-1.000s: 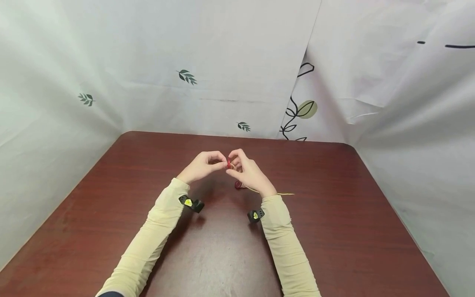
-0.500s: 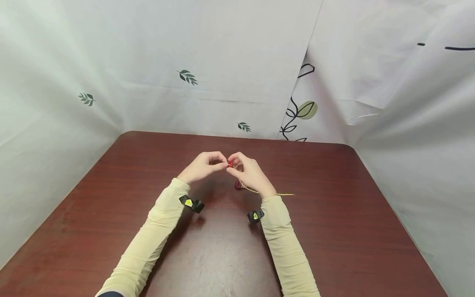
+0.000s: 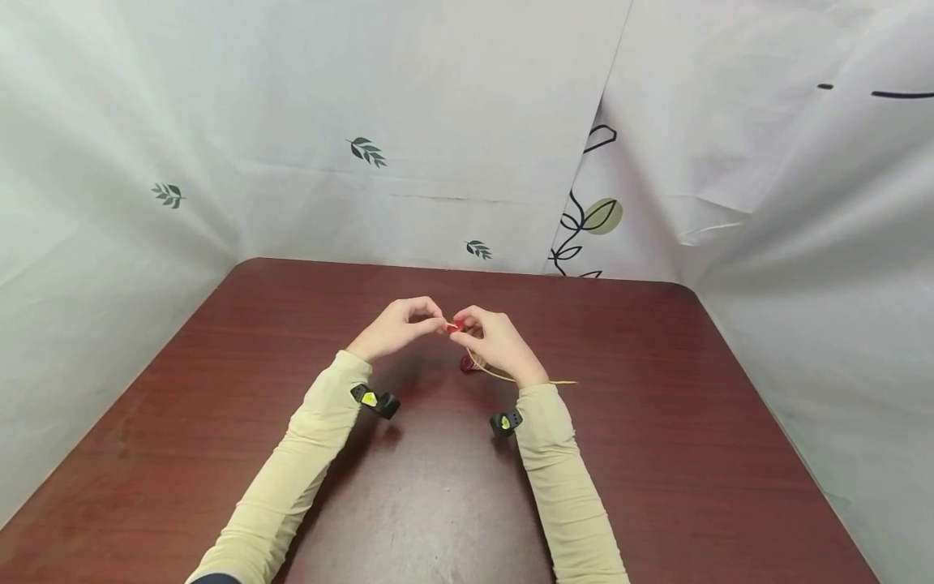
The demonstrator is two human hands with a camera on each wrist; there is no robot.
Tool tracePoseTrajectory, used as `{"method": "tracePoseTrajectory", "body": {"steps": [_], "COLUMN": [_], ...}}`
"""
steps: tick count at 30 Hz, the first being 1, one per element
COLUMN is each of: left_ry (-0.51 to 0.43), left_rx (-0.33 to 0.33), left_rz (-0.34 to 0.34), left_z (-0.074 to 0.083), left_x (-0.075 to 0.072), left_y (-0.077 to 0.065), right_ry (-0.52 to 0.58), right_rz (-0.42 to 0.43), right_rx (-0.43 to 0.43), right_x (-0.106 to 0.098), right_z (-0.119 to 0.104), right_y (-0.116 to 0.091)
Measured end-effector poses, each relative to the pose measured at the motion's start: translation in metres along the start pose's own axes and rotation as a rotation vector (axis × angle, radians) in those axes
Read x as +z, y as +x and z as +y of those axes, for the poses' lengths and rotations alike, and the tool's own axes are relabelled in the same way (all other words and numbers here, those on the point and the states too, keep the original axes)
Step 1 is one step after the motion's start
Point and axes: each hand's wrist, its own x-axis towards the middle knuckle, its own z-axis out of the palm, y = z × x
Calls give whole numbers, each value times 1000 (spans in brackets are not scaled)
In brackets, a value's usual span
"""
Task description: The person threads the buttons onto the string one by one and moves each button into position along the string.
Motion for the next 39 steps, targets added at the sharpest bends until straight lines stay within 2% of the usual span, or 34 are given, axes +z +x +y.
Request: {"method": "tracePoseTrajectory", "body": {"steps": [8,13,20,28,39], "left_ry": [-29,-35,-48,-61,-85], "left_rx": [-10,-15,14,42,72], "left_rz": [-7,-2,35,83,131], "left_z": [-1,4,0,1,3], "left_x": [0,-2,-3,-5,-8], "left_y": [0,-2,-1,-2,-2], "right_ry": [-11,-42,-59,-79,-87], "right_rz": [-55,-105,-172,-231,-256], "right_rx": [-35,-38,16,25,77], "right_x": [-3,-9,-13,-20,-31], "right_z": [5,10,18,29,49], "right_y": [-1,-2,-7,-10,-16]}}
